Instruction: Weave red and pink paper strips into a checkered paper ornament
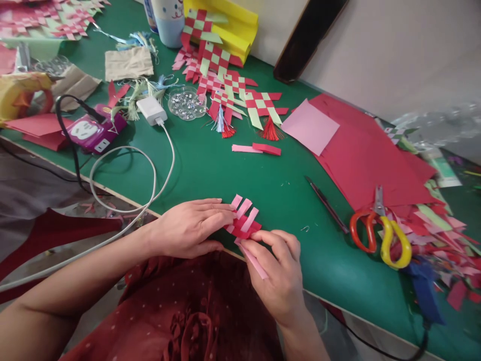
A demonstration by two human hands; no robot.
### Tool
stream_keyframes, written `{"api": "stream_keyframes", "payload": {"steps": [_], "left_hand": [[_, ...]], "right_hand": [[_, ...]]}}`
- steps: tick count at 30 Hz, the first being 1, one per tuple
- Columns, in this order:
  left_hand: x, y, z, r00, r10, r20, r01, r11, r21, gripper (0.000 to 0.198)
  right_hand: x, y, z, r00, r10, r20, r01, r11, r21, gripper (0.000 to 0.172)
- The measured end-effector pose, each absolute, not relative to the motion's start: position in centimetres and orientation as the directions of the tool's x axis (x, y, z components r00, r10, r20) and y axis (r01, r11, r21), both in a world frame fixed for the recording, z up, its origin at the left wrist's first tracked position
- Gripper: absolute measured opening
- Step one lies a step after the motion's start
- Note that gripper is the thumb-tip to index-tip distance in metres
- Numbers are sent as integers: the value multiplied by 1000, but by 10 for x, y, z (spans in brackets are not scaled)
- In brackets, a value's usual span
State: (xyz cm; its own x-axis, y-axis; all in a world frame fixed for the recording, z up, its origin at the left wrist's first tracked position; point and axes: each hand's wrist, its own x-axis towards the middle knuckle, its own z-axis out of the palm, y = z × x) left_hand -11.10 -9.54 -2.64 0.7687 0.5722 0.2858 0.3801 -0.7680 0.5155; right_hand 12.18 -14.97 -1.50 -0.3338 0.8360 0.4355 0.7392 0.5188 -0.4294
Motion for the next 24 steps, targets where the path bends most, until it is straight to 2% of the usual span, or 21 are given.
{"api": "stream_keyframes", "payload": {"steps": [12,17,24], "left_hand": [[-110,-95,-26,790,551,269,382,-785,488,39],[-110,-96,-25,782,556,282,379,-783,493,37],[-97,-103,-22,723,623,299,471,-761,446,31]], "right_hand": [[127,-151,-15,-328,846,419,739,507,-445,14],[137,-153,-11,-314,851,420,780,483,-397,11],[133,-151,-12,-320,840,439,766,502,-402,15]]}}
